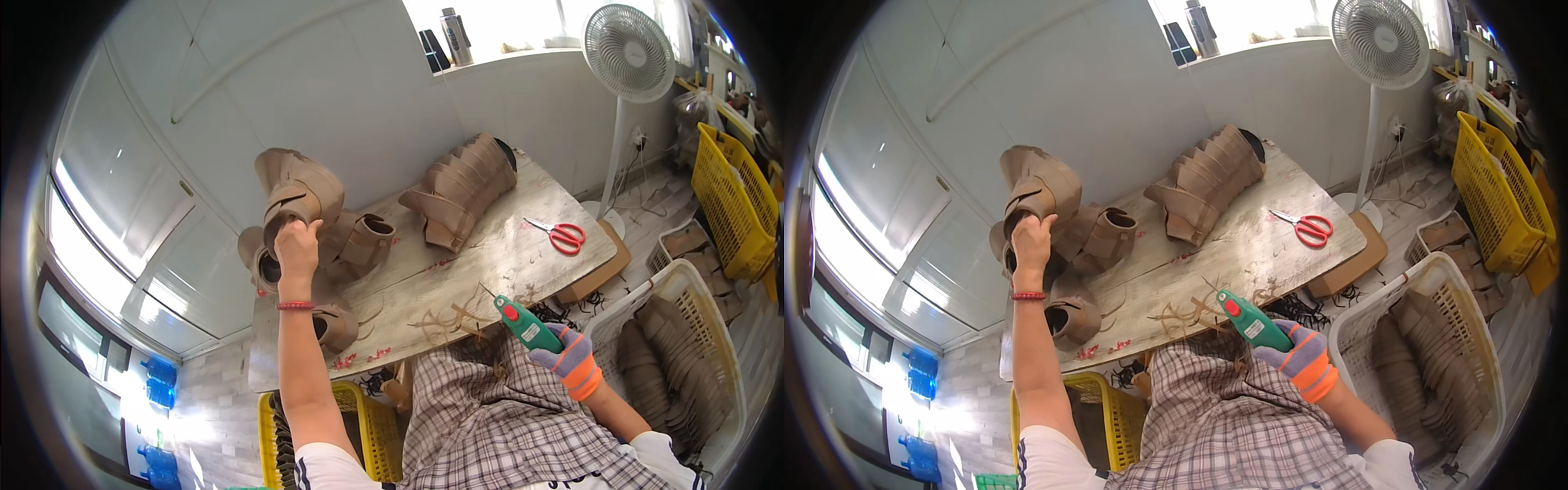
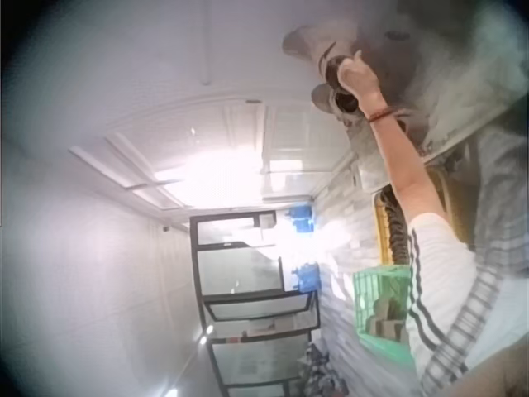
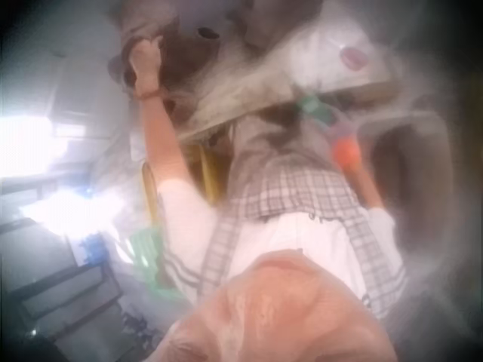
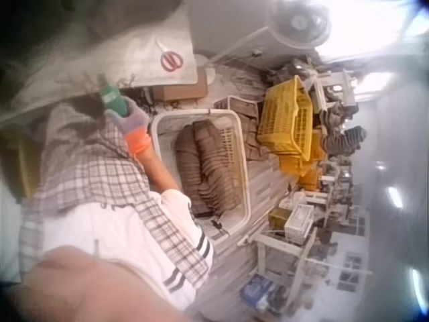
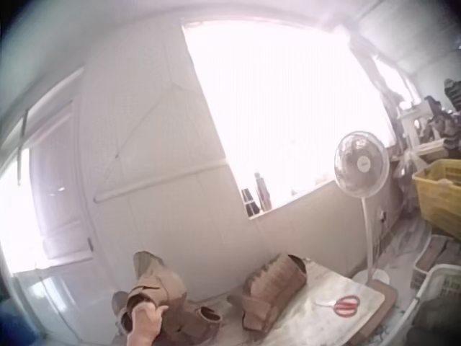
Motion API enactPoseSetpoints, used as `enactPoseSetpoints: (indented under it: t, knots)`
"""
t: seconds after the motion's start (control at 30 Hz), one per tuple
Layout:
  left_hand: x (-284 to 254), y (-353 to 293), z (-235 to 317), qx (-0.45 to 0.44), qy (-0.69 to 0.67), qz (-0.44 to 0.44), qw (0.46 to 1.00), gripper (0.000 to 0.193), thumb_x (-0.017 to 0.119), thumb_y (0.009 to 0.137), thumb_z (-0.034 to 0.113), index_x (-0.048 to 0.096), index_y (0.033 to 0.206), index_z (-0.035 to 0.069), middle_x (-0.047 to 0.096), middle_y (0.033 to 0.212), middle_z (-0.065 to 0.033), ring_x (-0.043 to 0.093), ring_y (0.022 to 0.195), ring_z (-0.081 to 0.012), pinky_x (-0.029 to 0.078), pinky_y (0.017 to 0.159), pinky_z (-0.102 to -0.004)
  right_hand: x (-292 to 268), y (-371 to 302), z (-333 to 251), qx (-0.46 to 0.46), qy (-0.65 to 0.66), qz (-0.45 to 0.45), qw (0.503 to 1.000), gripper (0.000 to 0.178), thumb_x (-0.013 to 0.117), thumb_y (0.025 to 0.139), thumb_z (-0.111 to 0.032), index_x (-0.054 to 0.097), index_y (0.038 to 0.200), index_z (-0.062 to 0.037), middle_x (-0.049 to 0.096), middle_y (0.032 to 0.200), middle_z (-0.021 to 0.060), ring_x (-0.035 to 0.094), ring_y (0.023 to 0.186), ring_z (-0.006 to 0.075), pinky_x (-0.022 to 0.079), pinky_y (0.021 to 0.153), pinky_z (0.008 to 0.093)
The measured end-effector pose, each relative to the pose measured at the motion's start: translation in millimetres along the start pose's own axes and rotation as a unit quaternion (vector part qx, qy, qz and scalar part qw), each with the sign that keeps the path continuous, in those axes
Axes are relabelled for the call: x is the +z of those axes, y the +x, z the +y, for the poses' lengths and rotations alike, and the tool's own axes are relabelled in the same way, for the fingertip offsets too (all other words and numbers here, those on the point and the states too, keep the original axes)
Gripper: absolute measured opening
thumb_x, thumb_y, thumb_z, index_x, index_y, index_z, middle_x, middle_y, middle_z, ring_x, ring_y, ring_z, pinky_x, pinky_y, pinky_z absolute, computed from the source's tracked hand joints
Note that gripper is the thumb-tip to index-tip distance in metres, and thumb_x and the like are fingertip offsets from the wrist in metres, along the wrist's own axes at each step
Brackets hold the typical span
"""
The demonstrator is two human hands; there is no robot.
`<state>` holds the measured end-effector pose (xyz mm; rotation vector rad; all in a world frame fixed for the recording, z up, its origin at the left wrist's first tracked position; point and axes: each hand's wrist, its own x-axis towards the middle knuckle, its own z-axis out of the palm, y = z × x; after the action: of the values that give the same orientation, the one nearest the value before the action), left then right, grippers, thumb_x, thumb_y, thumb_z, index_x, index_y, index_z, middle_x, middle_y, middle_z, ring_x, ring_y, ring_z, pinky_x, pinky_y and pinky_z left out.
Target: The person uses a rotary cutting tool to trim the edges of shoe uppers, then switches to scissors to trim the interior lining. Finished pieces are placed on the table.
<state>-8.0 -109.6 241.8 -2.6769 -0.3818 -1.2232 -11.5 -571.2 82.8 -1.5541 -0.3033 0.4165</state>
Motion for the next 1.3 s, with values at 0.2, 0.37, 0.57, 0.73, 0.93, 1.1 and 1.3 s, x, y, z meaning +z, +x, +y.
enactPoseSetpoints:
  t: [0.2, 0.37, 0.57, 0.73, 0.93, 1.1, 1.3]
  knots:
    - [6, -22, 17, -0.175, -0.259, -0.026, 0.949, 0.035, 0.068, 0.09, 0.023, 0.062, 0.083, -0.011, 0.064, 0.074, -0.0179, 0.057, 0.068, -0.0249, 0.046, 0.07, -0.0361, 5, 11, -5, 0.01, 0.032, 0.0, 0.999, 0.056, 0.085, 0.074, -0.019, 0.059, 0.118, 0.0041, 0.068, 0.091, 0.0054, 0.061, 0.073, 0.0074, 0.052, 0.066, 0.0226]
    - [-17, -93, 79, -0.198, -0.637, 0.043, 0.744, 0.038, 0.068, 0.09, 0.012, 0.058, 0.123, -0.004, 0.064, 0.118, -0.0068, 0.059, 0.104, -0.0174, 0.045, 0.093, -0.0294, 26, 24, -21, -0.029, -0.018, -0.01, 0.999, 0.058, 0.086, 0.074, -0.023, 0.06, 0.117, 0.0043, 0.069, 0.091, 0.0062, 0.062, 0.074, 0.0074, 0.052, 0.066, 0.0229]
    - [-18, -145, 131, -0.24, -0.8, 0.001, 0.55, 0.041, 0.066, 0.09, 0.007, 0.054, 0.129, -0.001, 0.062, 0.124, -0.0094, 0.06, 0.112, -0.0211, 0.048, 0.098, -0.0358, 38, 21, -38, -0.056, -0.027, -0.014, 0.998, 0.057, 0.086, 0.073, -0.028, 0.062, 0.115, 0.003, 0.068, 0.09, 0.0057, 0.06, 0.074, 0.0078, 0.051, 0.067, 0.0239]
    - [-7, -157, 149, -0.269, -0.811, -0.008, 0.52, 0.042, 0.066, 0.09, 0.005, 0.054, 0.13, -0.001, 0.062, 0.125, -0.0082, 0.058, 0.113, -0.0187, 0.045, 0.098, -0.0325, 34, 16, -36, -0.035, 0.019, -0.034, 0.999, 0.056, 0.085, 0.075, -0.029, 0.062, 0.115, 0.0021, 0.067, 0.088, 0.003, 0.057, 0.071, 0.0066, 0.049, 0.064, 0.0226]
    - [-3, -171, 159, -0.219, -0.705, -0.052, 0.672, 0.036, 0.068, 0.09, 0.009, 0.058, 0.123, -0.002, 0.063, 0.122, -0.0095, 0.06, 0.106, -0.0192, 0.046, 0.089, -0.03, 29, 13, -43, -0.007, 0.038, -0.022, 0.999, 0.051, 0.084, 0.076, -0.028, 0.063, 0.112, 0.0015, 0.066, 0.084, 0.0011, 0.056, 0.07, 0.0053, 0.048, 0.062, 0.0211]
    - [-6, -186, 156, -0.065, -0.528, -0.124, 0.838, 0.02, 0.069, 0.087, 0.007, 0.067, 0.105, -0.002, 0.067, 0.109, -0.0172, 0.064, 0.094, -0.0285, 0.049, 0.079, -0.0344, 24, 21, -50, 0.003, 0.042, -0.012, 0.999, 0.048, 0.083, 0.078, -0.031, 0.065, 0.108, 0.0021, 0.065, 0.081, 0.0005, 0.056, 0.069, 0.0048, 0.046, 0.06, 0.021]
    - [-14, -200, 151, 0.138, -0.37, -0.103, 0.913, 0.029, 0.074, 0.08, 0.001, 0.065, 0.107, -0.003, 0.068, 0.1, -0.0164, 0.066, 0.09, -0.0335, 0.051, 0.075, -0.0371, 12, 28, -61, 0.001, 0.015, -0.016, 1.0, 0.045, 0.078, 0.082, -0.035, 0.065, 0.105, 0.0018, 0.062, 0.075, -0.0003, 0.054, 0.062, 0.005, 0.044, 0.055, 0.0217]
